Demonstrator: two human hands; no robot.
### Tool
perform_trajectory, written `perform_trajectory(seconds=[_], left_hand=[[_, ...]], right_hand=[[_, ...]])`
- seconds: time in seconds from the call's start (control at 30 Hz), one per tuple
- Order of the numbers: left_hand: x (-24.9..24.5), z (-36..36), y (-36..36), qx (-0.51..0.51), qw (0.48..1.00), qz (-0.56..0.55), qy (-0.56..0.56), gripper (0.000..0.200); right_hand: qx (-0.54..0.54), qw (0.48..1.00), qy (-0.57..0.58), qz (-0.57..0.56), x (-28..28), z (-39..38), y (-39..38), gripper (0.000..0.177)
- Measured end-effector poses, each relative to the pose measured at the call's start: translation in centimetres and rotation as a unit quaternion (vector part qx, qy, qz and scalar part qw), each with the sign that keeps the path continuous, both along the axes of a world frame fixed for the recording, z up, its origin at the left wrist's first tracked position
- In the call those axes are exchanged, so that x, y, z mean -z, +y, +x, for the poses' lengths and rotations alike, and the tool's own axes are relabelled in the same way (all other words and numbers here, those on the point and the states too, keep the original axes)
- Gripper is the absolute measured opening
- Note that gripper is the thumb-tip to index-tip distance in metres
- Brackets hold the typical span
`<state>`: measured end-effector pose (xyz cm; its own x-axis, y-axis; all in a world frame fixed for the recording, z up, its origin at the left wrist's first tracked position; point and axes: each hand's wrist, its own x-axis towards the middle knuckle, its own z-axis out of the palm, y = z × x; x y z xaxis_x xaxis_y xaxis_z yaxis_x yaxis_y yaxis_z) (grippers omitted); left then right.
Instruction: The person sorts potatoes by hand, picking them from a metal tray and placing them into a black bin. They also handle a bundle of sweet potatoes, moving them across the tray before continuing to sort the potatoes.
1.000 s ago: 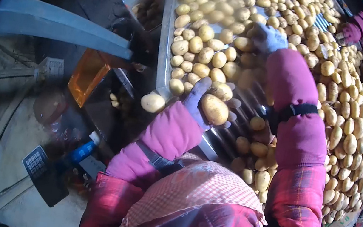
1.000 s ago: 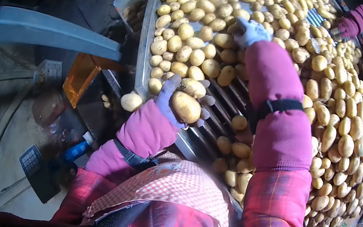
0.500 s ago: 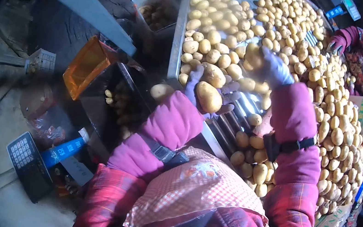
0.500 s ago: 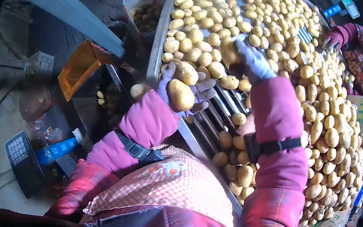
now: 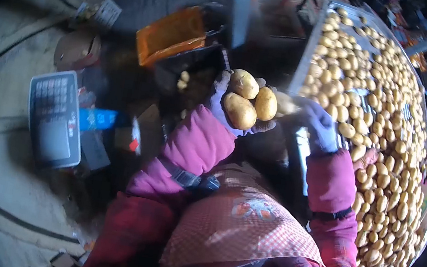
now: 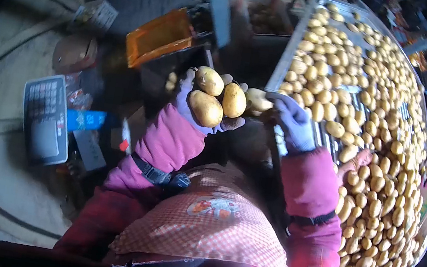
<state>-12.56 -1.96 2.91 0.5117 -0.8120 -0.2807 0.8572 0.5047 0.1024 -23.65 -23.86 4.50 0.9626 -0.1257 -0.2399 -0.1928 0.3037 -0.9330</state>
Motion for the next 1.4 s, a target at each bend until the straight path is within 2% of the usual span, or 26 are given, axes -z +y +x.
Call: perform_trajectory(seconds=[0.07,0.1,0.13,0.17,0.2,0.23,0.3,0.33,0.37,0.43,0.47,0.5,0.53,0.6,0.63,0.67,0.8,0.9,1.0,1.03,1.1,1.17,1.2,1.23,1.3,1.4], left_hand=[[0.3,0.4,3.1,-0.033,0.999,0.022,0.026,0.067],[0.5,0.6,4.7,-0.049,0.997,0.039,0.051,0.066],[1.5,0.6,6.7,-0.063,0.997,0.021,0.043,0.051],[1.9,0.6,8.6,-0.105,0.992,0.050,0.045,0.051],[3.1,0.8,10.7,-0.120,0.989,0.083,0.034,0.050],[4.4,1.0,12.8,-0.131,0.984,0.116,0.025,0.049],[5.0,1.2,16.0,-0.180,0.954,0.231,0.063,0.050],[6.4,1.7,18.3,-0.183,0.955,0.216,0.088,0.055],[6.9,2.0,20.1,-0.185,0.955,0.201,0.113,0.061],[6.6,0.8,22.8,-0.230,0.949,0.203,0.072,0.063],[8.0,0.5,24.6,-0.219,0.971,0.076,0.060,0.057],[8.6,0.1,25.1,-0.222,0.970,0.078,0.062,0.057],[8.7,-0.2,25.4,-0.193,0.975,0.091,0.059,0.050],[9.0,-0.8,24.8,-0.159,0.983,0.080,0.038,0.039],[6.8,-1.2,23.2,-0.148,0.987,0.067,-0.023,0.034],[7.4,-1.6,22.7,-0.147,0.986,0.079,-0.001,0.034],[9.5,-1.6,20.6,-0.128,0.991,0.019,0.038,0.046],[9.9,-0.6,19.4,-0.100,0.994,0.047,0.017,0.047],[10.8,0.6,18.2,-0.101,0.992,0.068,0.015,0.044],[11.6,1.9,17.9,-0.083,0.994,0.068,0.023,0.043],[13.0,4.6,16.9,-0.064,0.997,-0.047,-0.014,0.044],[11.0,5.5,16.1,-0.143,0.979,0.141,0.041,0.046],[9.4,6.1,15.9,-0.058,0.993,0.104,0.005,0.046],[8.9,6.6,14.9,-0.053,0.994,0.099,-0.002,0.046],[7.9,7.2,12.3,-0.014,0.971,0.237,0.030,0.044],[6.9,7.8,7.6,0.005,0.966,0.258,0.017,0.038]], right_hand=[[0.131,0.972,0.034,-0.192,2.1,-1.7,0.0,0.029],[0.191,0.962,0.000,-0.194,3.4,-2.8,0.0,0.029],[0.191,0.944,0.043,-0.265,3.1,-4.3,-0.2,0.028],[0.214,0.945,0.035,-0.243,3.5,-5.8,-0.3,0.027],[0.182,0.846,-0.010,-0.501,5.7,-7.5,-1.9,0.029],[0.166,0.808,-0.050,-0.564,4.4,-8.0,-0.6,0.033],[0.210,0.859,0.010,-0.467,6.1,-10.5,0.6,0.038],[0.106,0.798,-0.043,-0.592,7.3,-11.8,-0.8,0.041],[0.015,0.741,-0.020,-0.671,6.0,-11.8,0.4,0.050],[0.067,0.823,0.011,-0.564,7.4,-12.4,1.7,0.059],[0.046,0.835,0.038,-0.547,7.5,-12.3,1.4,0.061],[0.028,0.846,0.064,-0.529,7.6,-12.2,0.6,0.063],[-0.016,0.774,0.031,-0.633,7.4,-12.0,-0.1,0.062],[-0.006,0.774,0.055,-0.631,7.7,-12.2,0.1,0.061],[0.007,0.773,0.081,-0.629,7.7,-12.1,0.1,0.060],[0.004,0.728,0.067,-0.683,6.4,-11.5,1.3,0.057],[0.004,0.709,0.055,-0.703,6.8,-11.5,1.1,0.056],[0.045,0.726,0.055,-0.684,7.1,-11.6,1.5,0.057],[0.045,0.697,0.086,-0.711,6.3,-11.4,2.3,0.055],[0.048,0.715,0.089,-0.692,6.7,-11.7,1.9,0.056],[0.045,0.675,0.044,-0.735,7.4,-12.2,1.6,0.057],[0.048,0.684,0.037,-0.727,6.1,-11.3,2.3,0.059],[0.044,0.684,0.040,-0.727,5.5,-11.0,2.8,0.059],[0.040,0.684,0.040,-0.727,4.7,-10.5,3.0,0.060],[0.045,0.688,0.064,-0.721,5.4,-10.9,2.8,0.062],[0.047,0.711,0.065,-0.698,5.1,-10.9,2.8,0.065]])
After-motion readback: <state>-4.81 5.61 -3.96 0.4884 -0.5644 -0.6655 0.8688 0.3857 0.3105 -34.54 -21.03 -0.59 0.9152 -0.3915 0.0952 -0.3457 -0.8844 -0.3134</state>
